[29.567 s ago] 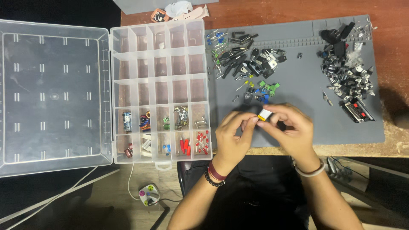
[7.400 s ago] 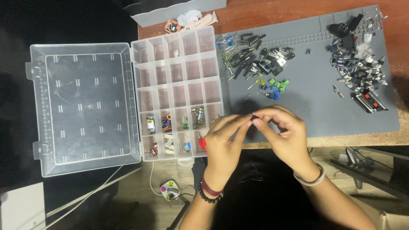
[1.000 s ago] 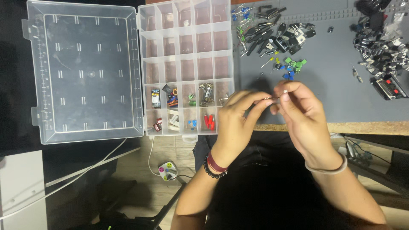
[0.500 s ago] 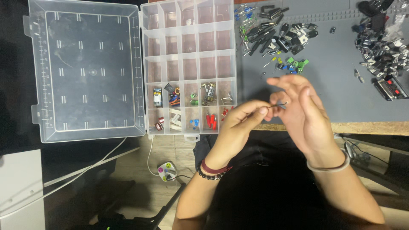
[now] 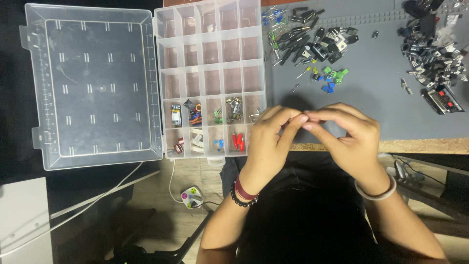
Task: The person organizes various electronic components on a workbench. They pick up a small blue circuit board and place it into a compartment of a clear plastic organizer box. The person then handles several small cylindrical components, such as capacitors, and places them into the box. Finally, they pick up a black rectangular component and place it into the organizer.
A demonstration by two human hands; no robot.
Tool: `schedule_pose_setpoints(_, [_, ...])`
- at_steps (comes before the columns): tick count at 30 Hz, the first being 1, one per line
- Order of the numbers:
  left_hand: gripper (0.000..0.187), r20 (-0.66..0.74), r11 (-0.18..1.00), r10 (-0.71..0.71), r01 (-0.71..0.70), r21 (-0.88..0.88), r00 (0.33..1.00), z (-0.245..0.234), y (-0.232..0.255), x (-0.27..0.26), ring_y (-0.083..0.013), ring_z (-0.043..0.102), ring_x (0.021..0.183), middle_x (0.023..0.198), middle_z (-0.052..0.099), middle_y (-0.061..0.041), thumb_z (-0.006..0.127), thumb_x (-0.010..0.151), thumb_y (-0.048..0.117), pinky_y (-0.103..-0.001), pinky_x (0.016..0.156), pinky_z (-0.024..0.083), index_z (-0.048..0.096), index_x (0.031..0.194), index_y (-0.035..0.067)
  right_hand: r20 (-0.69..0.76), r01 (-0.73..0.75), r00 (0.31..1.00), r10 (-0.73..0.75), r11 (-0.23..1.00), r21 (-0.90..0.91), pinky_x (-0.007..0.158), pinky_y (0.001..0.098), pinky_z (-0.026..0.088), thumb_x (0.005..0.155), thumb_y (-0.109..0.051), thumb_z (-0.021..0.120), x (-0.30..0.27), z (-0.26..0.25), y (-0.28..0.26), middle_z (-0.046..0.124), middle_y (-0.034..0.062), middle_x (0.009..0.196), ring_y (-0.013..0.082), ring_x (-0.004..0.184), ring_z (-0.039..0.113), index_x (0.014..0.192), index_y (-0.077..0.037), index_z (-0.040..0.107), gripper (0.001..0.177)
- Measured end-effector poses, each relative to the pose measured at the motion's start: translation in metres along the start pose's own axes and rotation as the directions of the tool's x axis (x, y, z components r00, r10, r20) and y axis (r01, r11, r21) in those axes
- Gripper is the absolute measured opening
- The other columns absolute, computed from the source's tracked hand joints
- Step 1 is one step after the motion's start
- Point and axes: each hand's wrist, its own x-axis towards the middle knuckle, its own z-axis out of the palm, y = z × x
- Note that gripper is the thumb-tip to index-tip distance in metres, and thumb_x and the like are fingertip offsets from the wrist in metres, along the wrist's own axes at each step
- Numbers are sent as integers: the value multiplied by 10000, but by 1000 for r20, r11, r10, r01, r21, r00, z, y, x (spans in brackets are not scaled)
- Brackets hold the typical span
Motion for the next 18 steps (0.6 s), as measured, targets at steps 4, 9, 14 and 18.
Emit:
schedule_pose_setpoints(4, [161, -8, 999, 41, -41, 30, 999, 1, -6, 2, -254, 629, 717, 720, 597, -51, 663, 992, 239, -361, 738, 523, 696, 899, 111, 7, 5, 1000, -4, 997, -75, 761, 394, 557, 927, 30, 796, 0, -3, 6, 713, 96, 848, 269, 765, 674, 1015, -42, 797, 114])
schedule_pose_setpoints(9, [184, 85, 1000, 1, -3, 27, 996, -2, -3, 5, -342, 648, 758, 757, 631, -111, 606, 1025, 227, -424, 753, 530, 674, 914, 97, 65, 165, 986, -153, 944, -286, 898, 482, 513, 1043, -25, 690, 3, -5, 15, 598, 122, 1062, 366, 995, 632, 1069, -40, 720, 43])
schedule_pose_setpoints(14, [199, 125, 991, -76, 89, -102, 989, -8, -5, 3, -241, 640, 737, 740, 652, -67, 592, 1043, 215, -346, 737, 525, 682, 899, 110, 106, 204, 978, -181, 937, -285, 946, 488, 498, 1053, -46, 647, 5, -3, 14, 623, 135, 1181, 387, 1130, 623, 1057, -40, 682, 35])
schedule_pose_setpoints(18, [218, 129, 975, -116, 137, -173, 985, -12, -10, 3, -167, 629, 734, 725, 665, -36, 604, 1040, 228, -294, 721, 511, 691, 872, 120, 96, 201, 979, -181, 939, -280, 984, 483, 508, 1053, -42, 646, 5, 1, 11, 663, 121, 1163, 364, 1123, 637, 1048, -29, 684, 41])
